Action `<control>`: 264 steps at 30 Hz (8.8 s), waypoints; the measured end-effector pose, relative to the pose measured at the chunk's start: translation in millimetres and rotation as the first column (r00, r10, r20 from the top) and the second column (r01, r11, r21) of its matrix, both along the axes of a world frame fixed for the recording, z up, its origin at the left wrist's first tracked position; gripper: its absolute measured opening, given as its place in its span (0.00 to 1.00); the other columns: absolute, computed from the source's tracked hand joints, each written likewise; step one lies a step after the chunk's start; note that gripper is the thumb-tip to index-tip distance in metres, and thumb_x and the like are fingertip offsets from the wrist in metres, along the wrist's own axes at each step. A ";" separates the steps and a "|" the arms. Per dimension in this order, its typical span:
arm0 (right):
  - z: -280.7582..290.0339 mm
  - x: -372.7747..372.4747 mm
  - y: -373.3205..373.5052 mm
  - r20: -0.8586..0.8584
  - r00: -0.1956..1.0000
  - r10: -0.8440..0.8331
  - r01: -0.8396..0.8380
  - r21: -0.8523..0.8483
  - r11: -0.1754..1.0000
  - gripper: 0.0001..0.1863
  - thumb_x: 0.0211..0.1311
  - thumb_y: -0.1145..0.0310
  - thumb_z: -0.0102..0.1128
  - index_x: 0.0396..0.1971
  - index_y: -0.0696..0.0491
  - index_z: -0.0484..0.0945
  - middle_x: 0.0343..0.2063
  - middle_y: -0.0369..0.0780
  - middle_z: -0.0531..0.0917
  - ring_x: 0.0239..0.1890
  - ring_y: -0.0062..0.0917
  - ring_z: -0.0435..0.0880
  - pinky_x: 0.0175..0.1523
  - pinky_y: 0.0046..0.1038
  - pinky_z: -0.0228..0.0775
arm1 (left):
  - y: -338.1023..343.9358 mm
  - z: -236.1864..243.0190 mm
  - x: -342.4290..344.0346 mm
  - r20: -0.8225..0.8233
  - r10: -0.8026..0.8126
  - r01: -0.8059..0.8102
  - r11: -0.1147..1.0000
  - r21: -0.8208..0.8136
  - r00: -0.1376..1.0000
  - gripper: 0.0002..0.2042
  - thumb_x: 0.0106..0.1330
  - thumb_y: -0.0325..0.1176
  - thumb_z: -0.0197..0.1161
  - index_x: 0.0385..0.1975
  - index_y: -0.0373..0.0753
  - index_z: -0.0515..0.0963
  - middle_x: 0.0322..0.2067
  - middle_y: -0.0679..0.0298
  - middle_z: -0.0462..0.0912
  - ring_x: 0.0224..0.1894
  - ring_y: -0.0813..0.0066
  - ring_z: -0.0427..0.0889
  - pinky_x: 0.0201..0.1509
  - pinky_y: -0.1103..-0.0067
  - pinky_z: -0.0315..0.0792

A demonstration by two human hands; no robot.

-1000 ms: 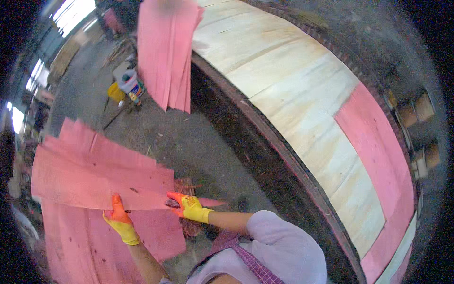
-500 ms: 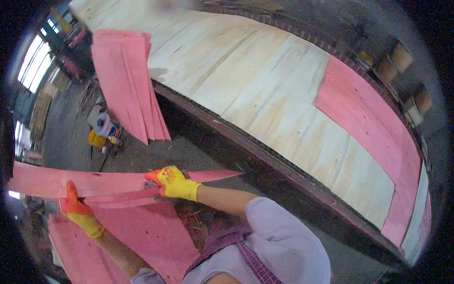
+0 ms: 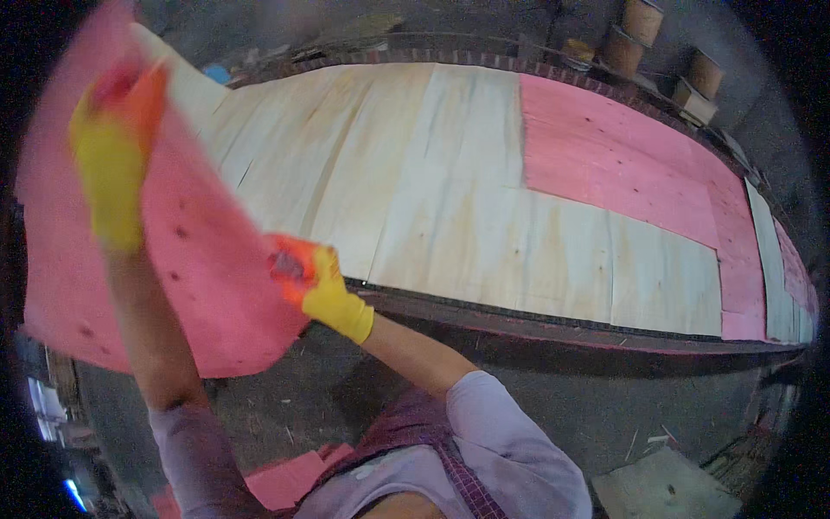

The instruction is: The person lays veneer sheets onto boards on a long table by hand. The person then walks across the factory floor to a large stack of veneer sheets and trims its edges using shears.

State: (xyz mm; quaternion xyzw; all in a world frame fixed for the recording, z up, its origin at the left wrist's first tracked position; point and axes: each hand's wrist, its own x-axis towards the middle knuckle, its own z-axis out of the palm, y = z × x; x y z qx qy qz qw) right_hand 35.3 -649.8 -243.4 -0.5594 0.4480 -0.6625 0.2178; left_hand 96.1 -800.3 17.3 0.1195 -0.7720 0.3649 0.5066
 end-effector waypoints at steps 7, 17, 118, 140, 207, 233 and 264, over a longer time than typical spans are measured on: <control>34.2 -175.0 -65.1 0.810 0.577 0.103 0.248 -0.294 0.923 0.20 0.57 0.76 0.58 0.51 0.57 0.69 0.46 0.39 0.76 0.46 0.27 0.78 0.51 0.30 0.72 | 53.8 14.9 -235.7 -0.049 -0.811 0.421 0.250 0.872 0.583 0.07 0.52 0.34 0.64 0.26 0.38 0.77 0.25 0.58 0.80 0.30 0.57 0.78 0.33 0.68 0.70; -83.9 -241.5 -202.1 0.703 0.415 -0.578 0.758 0.085 0.647 0.20 0.60 0.67 0.62 0.51 0.55 0.69 0.38 0.34 0.79 0.36 0.20 0.76 0.44 0.27 0.71 | -149.1 -303.3 -80.6 -0.116 -0.723 -0.573 -0.625 0.530 0.681 0.23 0.66 0.43 0.57 0.57 0.35 0.68 0.44 0.61 0.81 0.41 0.75 0.80 0.38 0.82 0.73; -367.8 -383.4 -193.4 0.721 -0.112 -0.684 0.573 0.609 0.548 0.13 0.47 0.63 0.64 0.24 0.59 0.77 0.14 0.39 0.75 0.13 0.24 0.73 0.19 0.25 0.67 | -491.1 -660.7 -192.6 -0.518 0.507 0.590 -0.807 -0.004 0.689 0.16 0.61 0.42 0.58 0.46 0.44 0.74 0.42 0.67 0.79 0.46 0.68 0.77 0.46 0.71 0.75; -342.4 -402.1 -217.6 0.570 0.006 -0.822 0.764 0.528 0.372 0.13 0.47 0.72 0.63 0.34 0.58 0.75 0.18 0.34 0.75 0.14 0.20 0.70 0.18 0.23 0.62 | -518.5 -673.7 -217.4 -0.417 0.483 0.579 -0.804 0.139 0.770 0.15 0.60 0.35 0.56 0.46 0.37 0.73 0.42 0.63 0.79 0.45 0.65 0.78 0.51 0.65 0.75; -316.4 -311.3 -117.8 0.846 0.199 -0.494 0.603 0.292 0.743 0.16 0.65 0.73 0.51 0.52 0.54 0.72 0.37 0.35 0.79 0.40 0.17 0.76 0.45 0.19 0.68 | -296.8 -582.4 -162.3 -0.351 -0.611 -0.271 -0.696 0.665 0.710 0.42 0.51 0.43 0.71 0.66 0.50 0.54 0.68 0.58 0.44 0.63 0.47 0.57 0.54 0.55 0.69; -218.8 527.1 140.9 -0.214 -0.923 -0.320 0.175 0.507 -0.844 0.17 0.56 0.66 0.54 0.47 0.48 0.76 0.30 0.36 0.82 0.23 0.17 0.76 0.21 0.21 0.63 | -110.0 -646.0 -255.0 0.699 -0.558 -0.106 0.809 0.578 -0.446 0.32 0.56 0.47 0.65 0.56 0.35 0.64 0.49 0.54 0.73 0.55 0.57 0.68 0.55 0.61 0.66; -44.3 831.9 269.7 -0.880 -0.463 0.104 -0.794 0.359 -0.491 0.26 0.46 0.67 0.61 0.50 0.55 0.74 0.41 0.49 0.80 0.45 0.40 0.79 0.49 0.38 0.70 | 641.6 -466.9 310.5 -0.469 -0.242 -0.461 0.773 0.436 -0.849 0.23 0.63 0.33 0.62 0.57 0.37 0.68 0.42 0.68 0.77 0.41 0.80 0.75 0.40 0.82 0.70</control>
